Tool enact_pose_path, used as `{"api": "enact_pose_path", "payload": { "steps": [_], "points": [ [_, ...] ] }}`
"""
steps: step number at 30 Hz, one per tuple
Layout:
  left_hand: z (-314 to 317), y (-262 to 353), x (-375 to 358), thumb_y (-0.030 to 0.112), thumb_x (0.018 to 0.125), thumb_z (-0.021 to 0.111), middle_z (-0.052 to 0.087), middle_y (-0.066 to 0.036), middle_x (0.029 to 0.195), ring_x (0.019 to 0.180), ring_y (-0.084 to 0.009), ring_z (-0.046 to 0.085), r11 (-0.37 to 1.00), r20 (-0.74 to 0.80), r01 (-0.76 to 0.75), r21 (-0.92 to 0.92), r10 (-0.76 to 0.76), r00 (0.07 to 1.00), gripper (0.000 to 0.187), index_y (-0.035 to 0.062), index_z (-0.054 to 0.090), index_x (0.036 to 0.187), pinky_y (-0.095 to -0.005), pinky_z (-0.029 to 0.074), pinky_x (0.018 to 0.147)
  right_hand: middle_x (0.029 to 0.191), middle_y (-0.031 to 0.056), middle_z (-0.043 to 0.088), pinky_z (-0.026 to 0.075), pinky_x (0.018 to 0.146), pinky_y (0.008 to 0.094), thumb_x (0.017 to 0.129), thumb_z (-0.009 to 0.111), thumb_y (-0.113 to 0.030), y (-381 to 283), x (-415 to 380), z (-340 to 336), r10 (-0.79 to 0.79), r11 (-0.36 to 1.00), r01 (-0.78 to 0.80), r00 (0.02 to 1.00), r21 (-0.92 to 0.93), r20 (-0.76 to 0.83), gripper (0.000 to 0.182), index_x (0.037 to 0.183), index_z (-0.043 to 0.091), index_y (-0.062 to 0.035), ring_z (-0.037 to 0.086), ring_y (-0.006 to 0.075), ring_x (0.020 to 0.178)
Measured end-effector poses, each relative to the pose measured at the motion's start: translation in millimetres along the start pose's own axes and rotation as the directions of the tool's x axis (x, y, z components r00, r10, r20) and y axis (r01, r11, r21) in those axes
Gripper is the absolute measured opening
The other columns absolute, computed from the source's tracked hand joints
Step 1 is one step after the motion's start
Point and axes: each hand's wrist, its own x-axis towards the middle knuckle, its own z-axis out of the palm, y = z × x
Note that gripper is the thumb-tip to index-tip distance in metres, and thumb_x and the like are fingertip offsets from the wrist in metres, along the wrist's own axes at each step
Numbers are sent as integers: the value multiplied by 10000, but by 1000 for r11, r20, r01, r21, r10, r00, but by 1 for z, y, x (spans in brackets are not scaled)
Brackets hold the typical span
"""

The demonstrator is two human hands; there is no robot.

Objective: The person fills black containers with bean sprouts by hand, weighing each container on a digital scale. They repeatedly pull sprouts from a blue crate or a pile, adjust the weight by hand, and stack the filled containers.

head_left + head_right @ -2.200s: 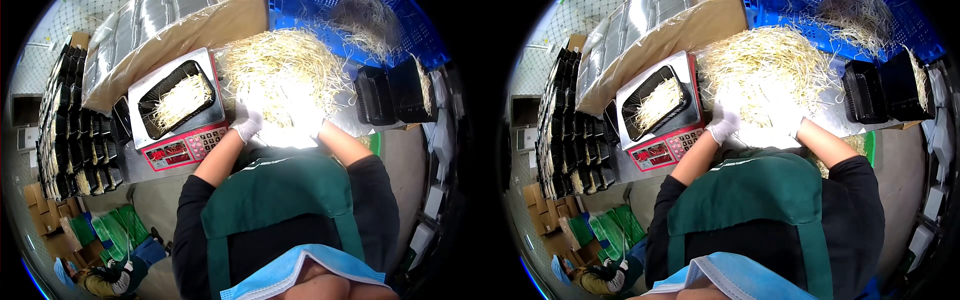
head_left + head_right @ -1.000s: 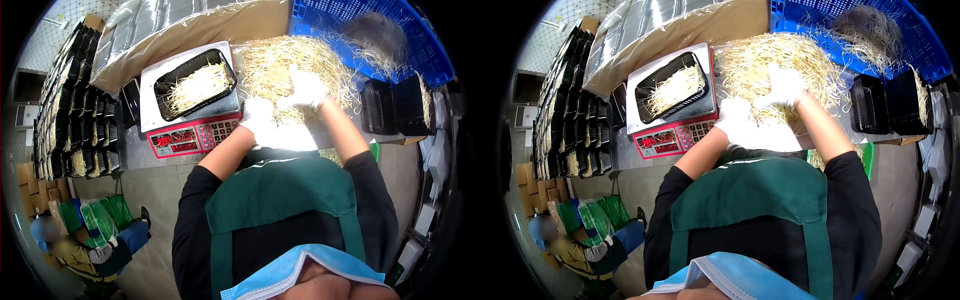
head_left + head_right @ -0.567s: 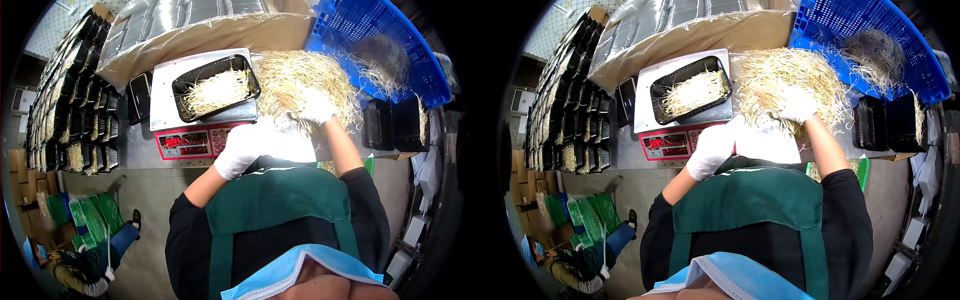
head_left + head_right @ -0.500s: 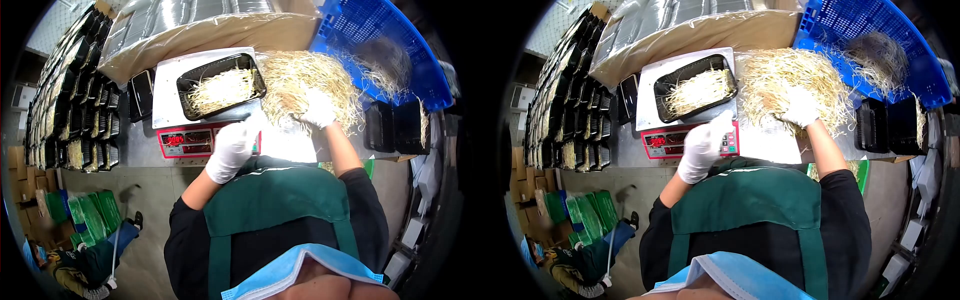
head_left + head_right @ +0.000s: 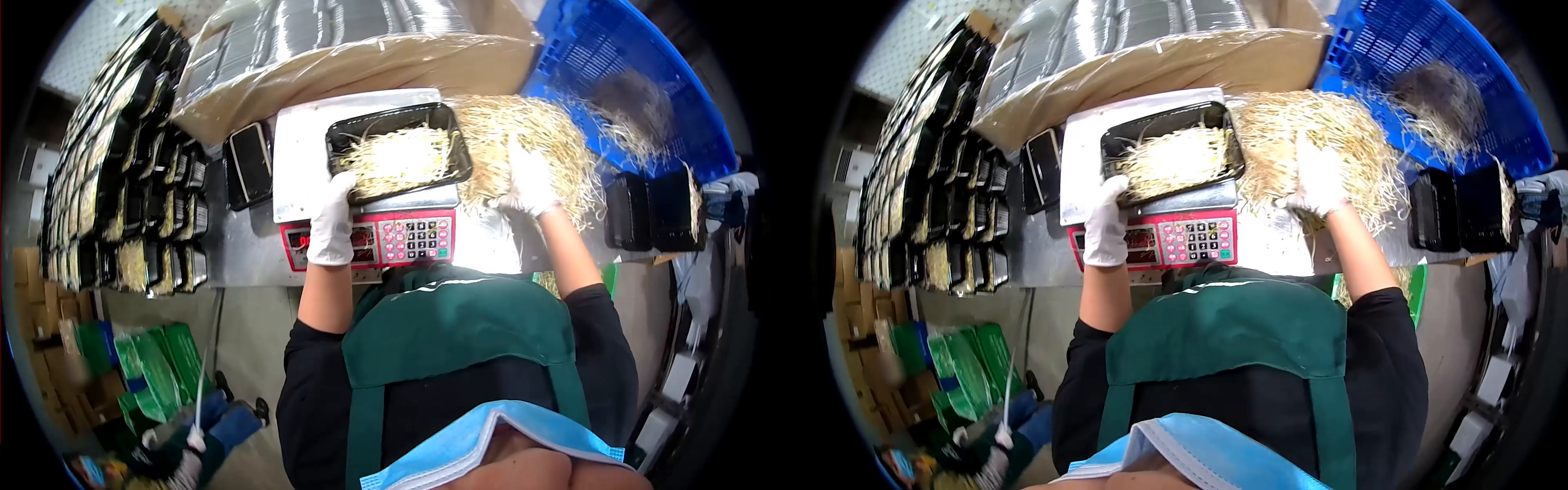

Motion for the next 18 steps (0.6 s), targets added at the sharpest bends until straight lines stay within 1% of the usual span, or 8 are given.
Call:
{"api": "enact_pose_path", "payload": {
  "steps": [2,3,7,10,12,14,15,18],
  "points": [
    [15,23,-13,48,711,602,615,-130,1089,898,-213,633,993,-36,-17,-119,12,999,595,-45,470,1284,-305,541,741,1260,258,498,375,1002,430,432,861,-518,14,4,22,-281,959,271,940,-80,-194,1366,1407,158,130,508,333,1162],
    [22,36,-18,54,704,613,622,-130,1071,885,-220,639,989,-31,-50,-141,46,998,571,-39,489,1254,-312,551,728,1353,252,403,265,1080,448,435,852,-554,14,5,16,-234,972,233,971,-27,-52,1381,1418,151,116,404,325,1267],
    [20,42,-20,55,680,643,639,-126,1022,876,-231,647,986,-36,-12,-166,6,999,516,-20,536,1179,-343,563,747,1263,237,507,346,1040,421,488,835,-517,-19,2,-3,-56,982,63,997,-181,43,1243,1406,248,81,493,325,1187],
    [12,29,-19,64,669,648,641,-131,1028,886,-241,643,986,-53,-27,-167,18,998,510,-19,554,1164,-362,549,793,1142,228,590,430,974,389,523,816,-483,8,23,8,-62,998,63,990,2,129,1107,1386,338,19,573,338,1069],
    [10,31,-31,79,669,642,640,-141,1046,888,-257,641,977,-161,116,-177,-145,976,520,-22,554,1172,-364,541,816,1038,215,633,484,899,378,562,802,-426,37,21,9,-138,982,141,990,124,-39,952,1346,424,-39,616,354,960],
    [19,41,-44,92,699,595,631,-156,1080,948,-271,633,977,-50,76,-198,-88,995,527,-41,534,1205,-376,530,846,1045,200,639,479,893,396,588,796,-375,59,13,5,-202,884,335,903,327,-379,869,1321,455,-54,613,347,980],
    [20,41,-46,91,704,589,631,-156,1081,958,-269,631,981,-32,58,-185,-64,997,522,-44,532,1205,-377,529,849,1006,192,642,481,891,388,595,796,-347,56,5,-8,-235,875,407,830,263,-506,847,1318,461,-61,617,339,935],
    [23,36,-49,89,716,581,627,-155,1088,961,-259,631,983,-59,52,-174,-64,996,513,-48,530,1207,-371,530,845,986,200,625,481,896,373,579,810,-372,39,2,-15,-114,982,149,957,113,-268,916,1358,431,-75,603,349,886]
  ]
}}
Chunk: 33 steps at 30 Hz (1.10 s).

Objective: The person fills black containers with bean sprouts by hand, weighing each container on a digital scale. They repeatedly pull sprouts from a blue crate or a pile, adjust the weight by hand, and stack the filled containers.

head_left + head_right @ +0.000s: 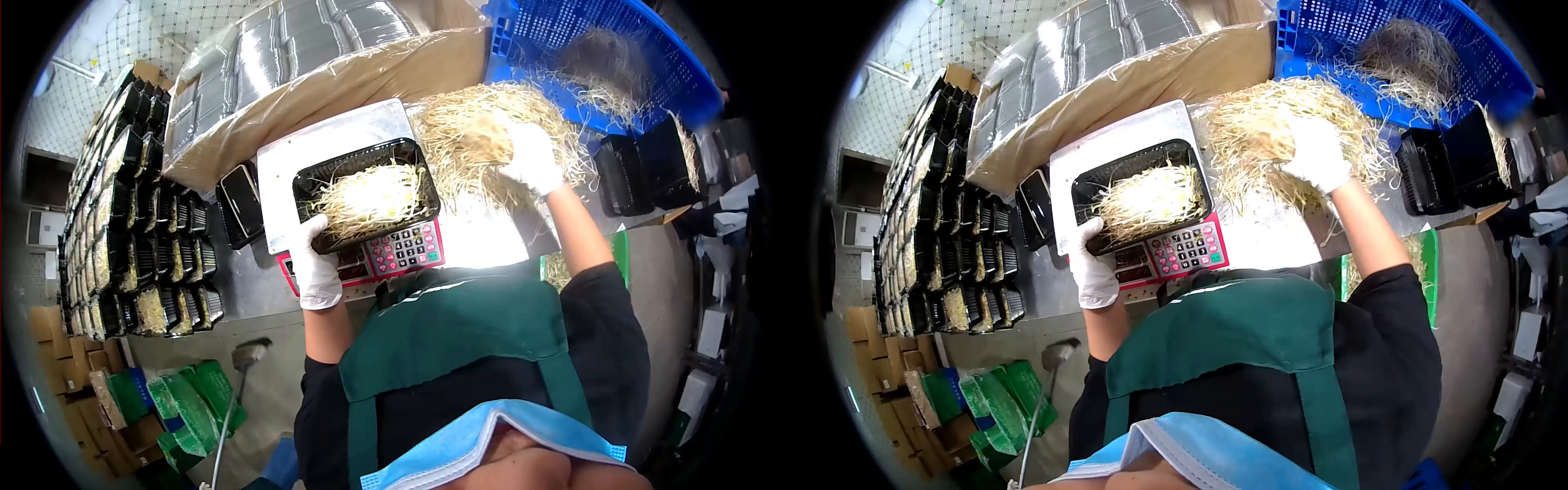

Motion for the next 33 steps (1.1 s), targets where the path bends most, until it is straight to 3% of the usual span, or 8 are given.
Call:
{"api": "enact_pose_path", "payload": {
  "steps": [10,16,18,20,22,25,28,33],
  "points": [
    [6,-4,-2,-5,723,545,596,-129,1175,1063,-239,590,1000,46,-8,27,7,999,557,-19,492,1277,-332,486,936,904,187,648,484,839,355,551,811,-425,5,10,48,-20,992,40,985,-118,173,1023,1378,379,-4,629,316,819],
    [44,4,8,-56,677,544,491,-174,1330,1131,-290,562,977,310,-214,-25,211,927,675,-1,441,1342,-401,489,949,962,154,629,457,922,390,608,774,-298,15,-15,-37,-225,951,284,906,121,-360,889,1399,399,-144,602,310,914],
    [19,-1,63,17,729,574,485,-200,1340,1144,-302,555,-336,915,-916,219,396,74,612,1,462,1330,-381,476,926,956,148,615,430,952,414,648,726,-227,-15,-19,-75,-304,952,306,927,-26,-222,829,1393,391,-85,591,299,926],
    [92,23,19,124,768,601,509,-216,1301,1150,-319,540,412,794,-773,483,167,585,543,8,500,1289,-370,444,931,950,143,601,403,982,438,687,677,-156,-40,-10,-76,-372,919,355,924,-171,-83,770,1387,382,-27,579,288,938],
    [109,-26,29,179,780,605,539,-213,1247,1131,-316,531,11,696,-740,672,330,637,555,8,489,1295,-367,415,962,909,137,584,395,981,444,739,564,-51,-59,5,-53,-518,822,438,841,-363,-157,654,1345,367,93,577,270,890],
    [115,-36,19,140,760,596,278,-297,1457,1385,-404,230,509,574,-524,682,71,816,717,-2,332,1411,-420,172,1147,819,152,596,439,843,429,725,593,-123,-97,15,-49,-510,860,456,786,-229,-350,654,1298,401,126,586,301,789],
    [86,-54,36,48,721,587,538,-184,1214,1097,-294,553,940,315,-204,273,113,942,636,-30,412,1327,-360,462,937,828,202,625,460,701,430,688,645,-240,-139,19,-34,-417,872,478,839,108,-348,737,1299,423,105,605,338,734],
    [48,-24,20,112,835,547,615,-70,984,846,-176,621,999,247,-2,35,-6,969,338,-1,533,1153,-300,532,756,927,214,611,488,706,447,778,647,-354,-183,31,-8,-377,895,400,915,199,-145,552,1157,520,27,611,375,803]
  ]
}}
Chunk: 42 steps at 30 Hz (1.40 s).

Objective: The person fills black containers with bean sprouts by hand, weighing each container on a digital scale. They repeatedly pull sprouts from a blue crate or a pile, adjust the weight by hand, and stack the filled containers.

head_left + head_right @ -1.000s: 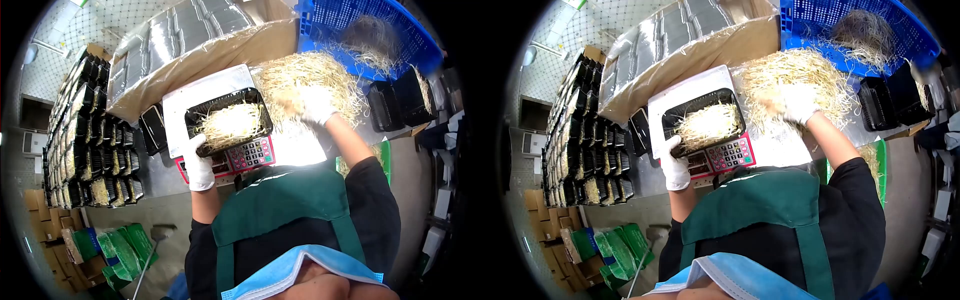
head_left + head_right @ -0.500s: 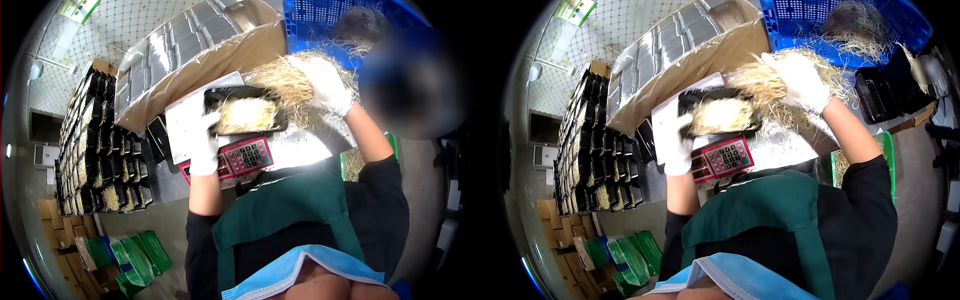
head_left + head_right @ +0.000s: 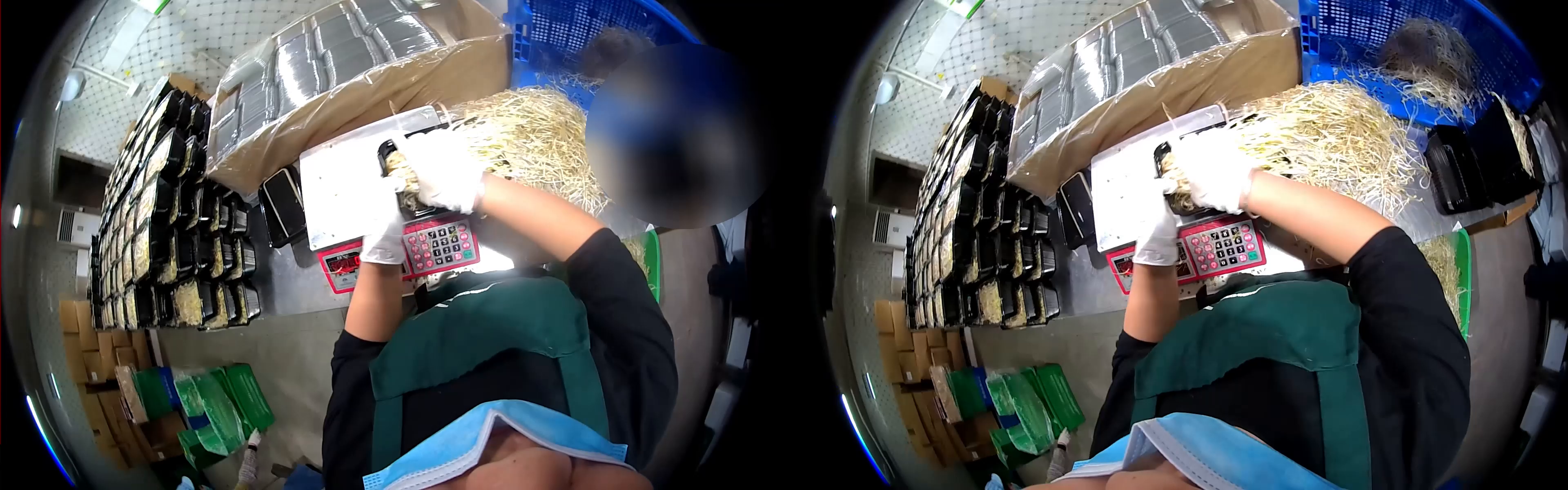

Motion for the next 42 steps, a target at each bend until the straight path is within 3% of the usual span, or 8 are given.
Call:
{"api": "enact_pose_path", "payload": {
  "steps": [4,7,15,20,28,32,36,42],
  "points": [
    [-68,-35,58,327,893,584,564,-150,1181,1046,-245,579,912,110,-252,324,228,967,534,-9,451,1286,-338,484,893,974,222,602,494,693,440,765,658,-283,-19,13,3,47,999,-49,993,13,107,423,1058,553,4,607,375,840],
    [-14,0,42,289,906,553,531,-168,1260,1076,-242,566,594,213,-364,718,311,926,569,15,371,1370,-329,467,897,1103,106,624,406,921,471,885,482,-369,-1,24,15,-426,904,418,898,-86,-108,332,1101,607,-148,561,255,1047],
    [16,-7,37,544,718,713,566,-264,1206,1081,-391,568,-384,657,-561,734,189,730,971,3,320,1423,-430,445,926,1204,105,569,140,1110,592,523,777,-446,59,-5,-57,34,951,123,869,-282,494,810,1234,515,-160,504,265,1212],
    [43,9,39,350,657,830,631,-228,1048,935,-341,622,-84,623,-620,780,20,782,738,-48,534,1203,-396,483,835,1046,196,605,524,706,434,747,599,-162,77,-37,-57,134,988,-101,939,-120,317,466,1199,523,-79,625,366,921],
    [34,4,41,257,663,837,632,-181,1069,982,-281,612,178,657,-645,743,-10,754,690,-38,520,1199,-370,468,867,891,171,650,506,718,475,926,385,-231,74,-11,-37,272,962,-266,919,-59,285,544,1452,293,-131,637,350,749],
    [31,6,42,275,686,818,623,-171,1109,1011,-278,604,87,634,-630,772,-30,773,706,-17,504,1247,-368,460,891,1157,221,596,488,880,450,904,480,-343,112,20,-12,-315,481,734,655,-479,687,588,1435,359,-123,639,330,953],
    [45,6,42,235,711,793,644,-145,1064,968,-260,618,273,660,-613,741,-130,740,575,3,563,1185,-357,468,870,1128,259,601,482,865,417,905,484,-285,122,19,-32,40,998,1,754,-62,656,557,1375,392,-1,613,377,956],
    [48,20,33,408,633,815,667,-163,854,824,-300,648,50,534,-532,845,-88,841,589,3,602,1003,-372,509,754,1307,128,553,431,986,357,773,581,-21,153,-100,-120,299,905,-371,903,210,308,642,1369,468,-230,563,280,1155]
  ]
}}
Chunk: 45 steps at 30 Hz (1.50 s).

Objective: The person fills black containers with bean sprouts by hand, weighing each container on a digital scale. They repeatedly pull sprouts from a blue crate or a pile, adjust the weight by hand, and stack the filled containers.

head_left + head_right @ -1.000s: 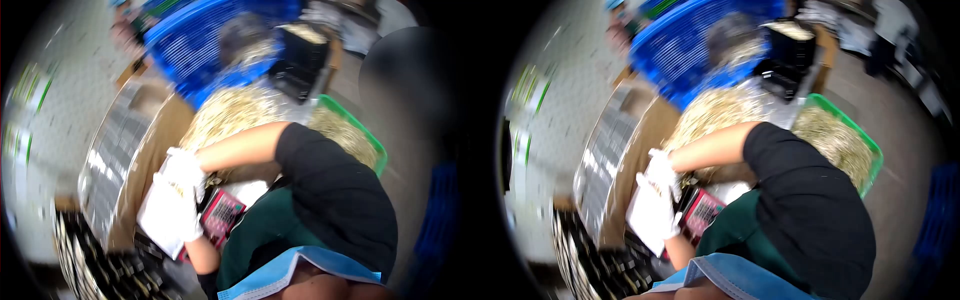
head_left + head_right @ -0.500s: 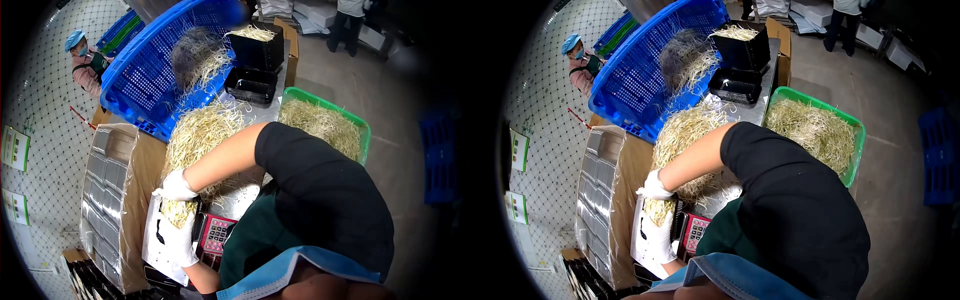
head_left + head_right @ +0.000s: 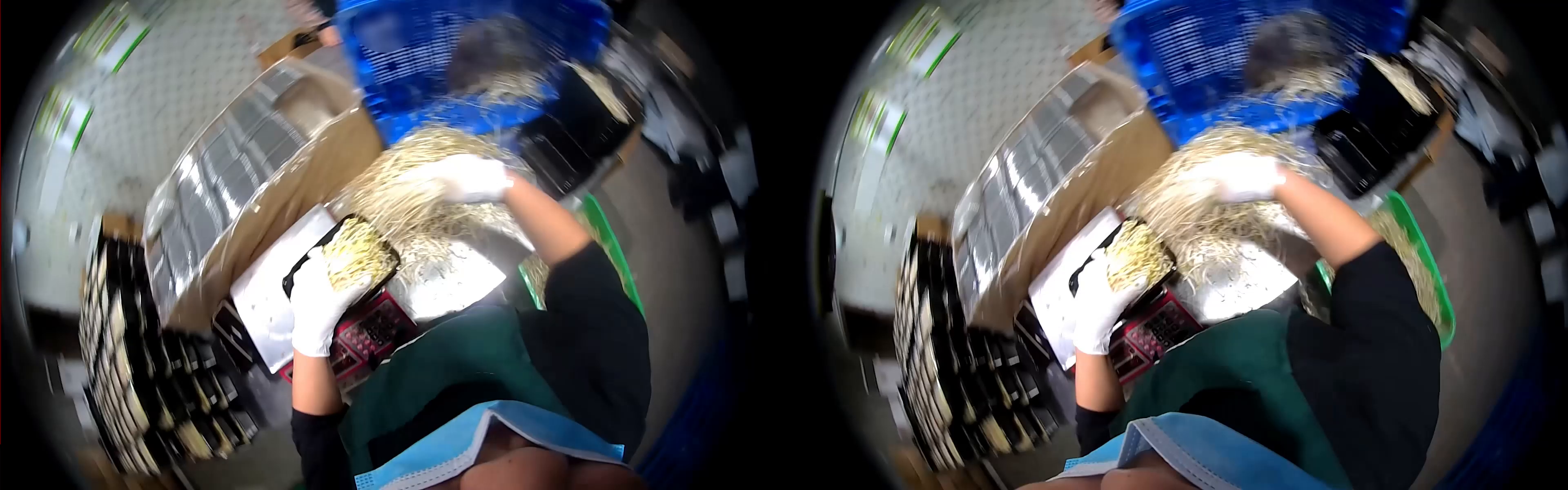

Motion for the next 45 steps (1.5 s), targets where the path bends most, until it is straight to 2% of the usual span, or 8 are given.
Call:
{"api": "enact_pose_path", "payload": {
  "steps": [10,13,23,27,34,37,38,45],
  "points": [
    [-36,-10,-25,517,615,806,478,-295,1271,1174,-422,458,986,-60,-43,162,53,997,1116,-116,297,1380,-460,320,1031,1442,186,380,329,1066,437,672,738,-573,55,0,49,241,746,-266,962,-611,-126,999,1439,314,-93,374,350,1313],
    [-43,-35,-76,294,800,747,456,-209,1363,1292,-308,398,987,-379,-72,-141,13,925,814,-48,321,1403,-390,298,1072,1248,127,596,350,1052,383,868,623,-190,75,-16,42,-176,953,77,929,-294,-325,271,1124,640,-102,524,245,1207],
    [-26,-76,-143,100,893,606,576,-117,997,986,-211,548,521,-354,86,-849,-683,639,465,-19,441,1311,-345,453,888,1511,117,285,268,1124,376,946,475,-465,-13,-3,77,36,826,239,881,510,-471,707,1471,249,-49,277,234,1389],
    [20,-37,-76,458,765,687,352,-281,1410,1276,-445,343,974,-545,-152,168,220,809,926,-101,298,1392,-514,214,1085,1480,139,344,209,1140,427,875,567,-484,-90,28,99,-294,777,480,849,406,-440,772,1450,304,-40,324,279,1365],
    [21,-26,-20,378,822,622,460,-206,1333,1160,-346,435,480,-67,-39,-876,-41,997,508,65,582,1221,-503,285,1003,1136,166,620,380,987,422,872,588,-376,-93,47,71,-367,837,280,925,-469,-102,652,1421,381,-91,559,330,1073],
    [15,-30,-22,322,815,644,545,-192,1222,1072,-331,500,953,-225,-303,28,302,926,460,43,597,1178,-469,365,934,997,153,637,428,860,439,876,574,-358,-80,46,73,-457,884,415,865,-213,-210,616,1409,405,-99,588,309,908],
    [35,-35,-18,254,784,686,618,-170,1062,909,-318,572,689,-149,-89,-719,-28,988,454,-9,593,1142,-431,443,822,902,148,627,457,777,410,898,549,-295,-82,47,67,-398,898,363,911,-247,-110,549,1403,420,-122,589,299,784],
    [5,-33,-18,321,675,784,643,-166,955,835,-318,608,968,-268,-238,-82,209,940,791,-126,460,1242,-416,467,768,934,101,679,503,689,322,866,642,-213,-71,45,68,-353,930,367,913,35,-203,281,1136,672,-140,631,228,755]
  ]
}}
